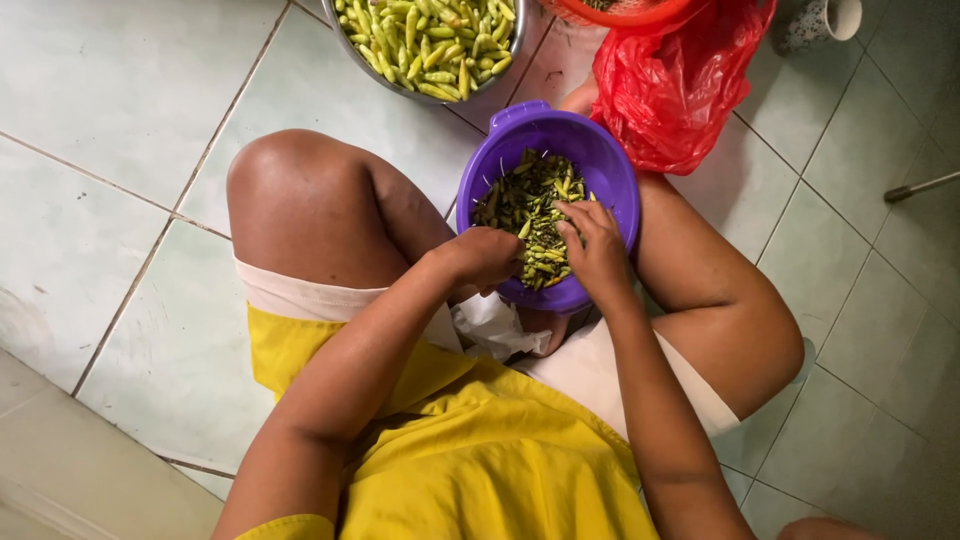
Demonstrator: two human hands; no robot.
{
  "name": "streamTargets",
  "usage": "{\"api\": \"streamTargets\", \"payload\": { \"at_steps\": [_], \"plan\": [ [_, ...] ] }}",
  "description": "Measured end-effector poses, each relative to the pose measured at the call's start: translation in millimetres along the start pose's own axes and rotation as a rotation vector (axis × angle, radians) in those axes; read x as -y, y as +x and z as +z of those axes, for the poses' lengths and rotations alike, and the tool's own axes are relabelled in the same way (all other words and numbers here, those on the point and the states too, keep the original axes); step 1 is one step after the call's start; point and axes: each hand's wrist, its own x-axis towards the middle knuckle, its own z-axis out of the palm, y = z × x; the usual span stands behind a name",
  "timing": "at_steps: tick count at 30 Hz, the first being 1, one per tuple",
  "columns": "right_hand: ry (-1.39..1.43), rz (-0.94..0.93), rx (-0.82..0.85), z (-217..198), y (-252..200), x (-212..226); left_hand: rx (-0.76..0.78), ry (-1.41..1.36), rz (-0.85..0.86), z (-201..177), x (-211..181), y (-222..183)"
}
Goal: A person sits on the floor and manually removes the stems from green chili peppers, sorting them into a bowl.
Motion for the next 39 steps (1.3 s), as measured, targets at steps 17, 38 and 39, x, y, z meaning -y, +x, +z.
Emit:
{"api": "streamTargets", "payload": {
  "at_steps": [17,38,39],
  "plan": [
    [0.266,0.263,0.065,10.2,-6.7,-21.3,-0.030,-0.014,0.000,4.1,6.1,8.1],
    [0.834,0.402,-0.190,34.1,-37.2,3.5,-0.046,-0.260,0.015,-16.0,-6.2,-18.2],
    [0.851,0.387,-0.209,35.5,-36.5,4.8,-0.044,-0.281,0.021,-16.2,-5.3,-17.5]
  ]
}}
